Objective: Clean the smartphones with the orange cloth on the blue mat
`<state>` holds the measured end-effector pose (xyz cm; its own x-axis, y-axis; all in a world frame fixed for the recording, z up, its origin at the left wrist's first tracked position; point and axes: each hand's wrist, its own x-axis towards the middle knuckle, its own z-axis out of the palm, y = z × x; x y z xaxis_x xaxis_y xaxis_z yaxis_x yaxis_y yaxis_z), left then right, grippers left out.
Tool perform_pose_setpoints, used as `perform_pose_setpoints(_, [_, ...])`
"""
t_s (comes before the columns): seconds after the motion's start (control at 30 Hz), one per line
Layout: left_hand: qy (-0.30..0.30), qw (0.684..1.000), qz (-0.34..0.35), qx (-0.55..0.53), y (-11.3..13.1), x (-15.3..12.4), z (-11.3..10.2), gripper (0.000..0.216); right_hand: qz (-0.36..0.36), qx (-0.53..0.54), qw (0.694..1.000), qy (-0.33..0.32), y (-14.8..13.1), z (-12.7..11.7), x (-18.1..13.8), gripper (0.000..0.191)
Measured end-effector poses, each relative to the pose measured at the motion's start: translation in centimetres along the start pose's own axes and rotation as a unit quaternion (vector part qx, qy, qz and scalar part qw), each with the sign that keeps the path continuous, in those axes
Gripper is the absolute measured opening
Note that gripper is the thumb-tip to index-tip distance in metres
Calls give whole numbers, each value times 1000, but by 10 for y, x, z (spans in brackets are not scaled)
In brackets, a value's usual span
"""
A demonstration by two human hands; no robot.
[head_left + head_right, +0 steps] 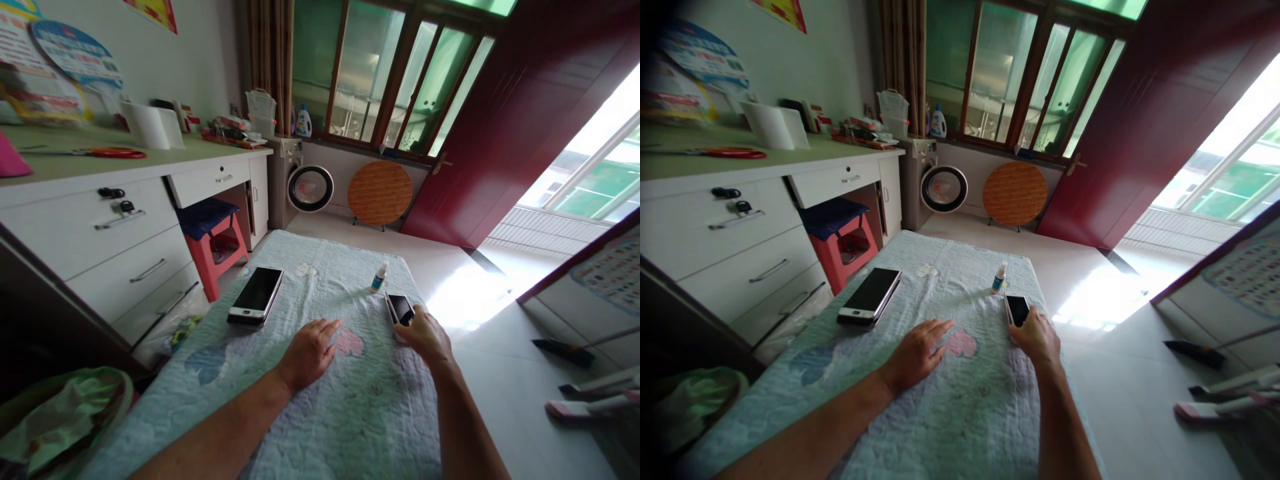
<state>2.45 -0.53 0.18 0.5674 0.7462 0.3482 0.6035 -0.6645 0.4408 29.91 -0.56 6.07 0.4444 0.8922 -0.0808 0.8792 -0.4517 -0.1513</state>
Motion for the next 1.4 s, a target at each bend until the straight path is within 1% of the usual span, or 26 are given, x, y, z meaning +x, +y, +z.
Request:
perform_pose_setpoints(0.13, [-1, 1000, 0, -2, 0, 0, -1, 51, 10, -24, 1000, -7, -2, 1, 0, 45])
perform_pose_setpoints(0.3, [6, 1000, 4, 0, 0, 0, -3, 49, 24, -25, 999, -7, -2, 5, 2, 43])
perform_pose_setpoints(0.5, [-1, 1000, 1, 5, -1, 0, -2, 48, 12, -28, 1000, -4, 1, 11, 5, 41])
perform_pose_setpoints(0.9, [-2, 1000, 7, 9, -2, 0, -4, 45, 6, -52, 998, -26, -3, 12, 3, 41])
perform_pose_setpoints(1.13, [12, 1000, 18, 16, -1, 0, -7, 42, 11, -43, 999, -11, -4, 12, 0, 47])
perform_pose_setpoints(1.27, [45, 998, 31, 28, -1, 0, -12, 40, 20, -44, 999, 1, -8, 14, -2, 44])
perform_pose_setpoints(1.33, [81, 995, 32, 46, -2, 1, -20, 38, 30, -48, 998, 0, -10, 14, -3, 44])
perform_pose_setpoints(1.4, [129, 988, 6, 85, -5, 3, -31, 35, 33, -47, 998, -4, -10, 12, -4, 47])
